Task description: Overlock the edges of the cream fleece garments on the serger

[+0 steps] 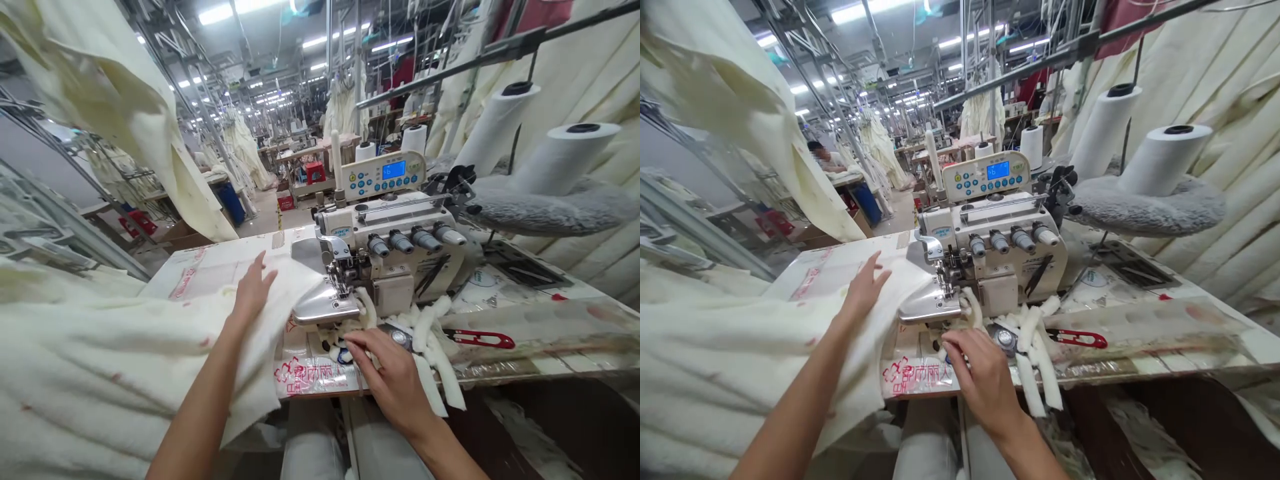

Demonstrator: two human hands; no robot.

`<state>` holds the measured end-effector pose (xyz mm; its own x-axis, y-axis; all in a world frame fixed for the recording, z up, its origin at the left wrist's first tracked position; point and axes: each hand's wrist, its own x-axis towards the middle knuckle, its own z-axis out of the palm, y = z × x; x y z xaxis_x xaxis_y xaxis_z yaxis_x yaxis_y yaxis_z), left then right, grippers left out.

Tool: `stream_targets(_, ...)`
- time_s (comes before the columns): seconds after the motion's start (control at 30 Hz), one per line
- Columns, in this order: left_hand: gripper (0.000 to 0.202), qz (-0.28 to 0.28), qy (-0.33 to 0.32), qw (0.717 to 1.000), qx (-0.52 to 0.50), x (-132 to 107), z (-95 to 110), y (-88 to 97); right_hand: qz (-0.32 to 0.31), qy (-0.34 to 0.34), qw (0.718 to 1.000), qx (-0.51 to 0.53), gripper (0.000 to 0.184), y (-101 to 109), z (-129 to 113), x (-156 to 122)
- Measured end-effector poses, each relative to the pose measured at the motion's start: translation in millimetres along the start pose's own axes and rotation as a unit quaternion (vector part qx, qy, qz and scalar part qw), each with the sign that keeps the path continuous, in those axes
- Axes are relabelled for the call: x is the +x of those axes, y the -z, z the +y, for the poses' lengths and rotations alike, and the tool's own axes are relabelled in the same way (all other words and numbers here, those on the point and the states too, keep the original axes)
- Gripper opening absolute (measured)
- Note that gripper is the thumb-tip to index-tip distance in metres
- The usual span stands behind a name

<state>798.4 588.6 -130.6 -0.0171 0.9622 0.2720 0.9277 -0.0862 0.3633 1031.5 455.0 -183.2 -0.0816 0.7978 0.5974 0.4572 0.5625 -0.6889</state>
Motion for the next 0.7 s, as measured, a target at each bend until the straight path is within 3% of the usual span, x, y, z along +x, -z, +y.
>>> stream_targets(0.07,0.042,-0.020,-0.003,1.000,-0.010,-49,-7,15.1,-0.026,-0.047,0.998,0.037,0.016,-4,-2,2)
stream_targets(0.13,0.035,-0.103,-0.020,0.993,-0.050,-90,5,28.1,-0.047,-0.113,0.987,0.105,0.023,-9,-2,5)
stream_targets(0.2,0.041,-0.253,-0.092,0.960,-0.080,-116,33,35.6,-0.055,-0.173,0.967,0.179,0.036,-14,1,10)
stream_targets(0.27,0.039,-0.311,-0.184,0.929,-0.083,-124,68,35.3,-0.033,-0.213,0.950,0.225,0.042,-16,5,14)
stream_targets(0.37,0.035,-0.261,-0.268,0.926,-0.043,-114,111,24.8,0.042,-0.248,0.941,0.227,0.039,-8,15,16)
stream_targets(0.47,0.028,-0.191,-0.294,0.936,-0.037,-105,116,21.3,0.083,-0.249,0.945,0.193,0.037,13,27,6)
stream_targets(0.57,0.025,-0.062,-0.238,0.965,-0.095,-112,76,38.2,0.035,-0.130,0.991,-0.022,0.040,31,47,-18)
stream_targets(0.63,0.021,0.039,-0.127,0.986,-0.103,-126,31,60.9,-0.015,-0.016,0.980,-0.199,0.047,36,66,-38)
stream_targets(0.7,0.018,0.125,-0.009,0.991,-0.050,-150,-18,93.5,-0.032,0.048,0.963,-0.264,0.053,36,83,-53)
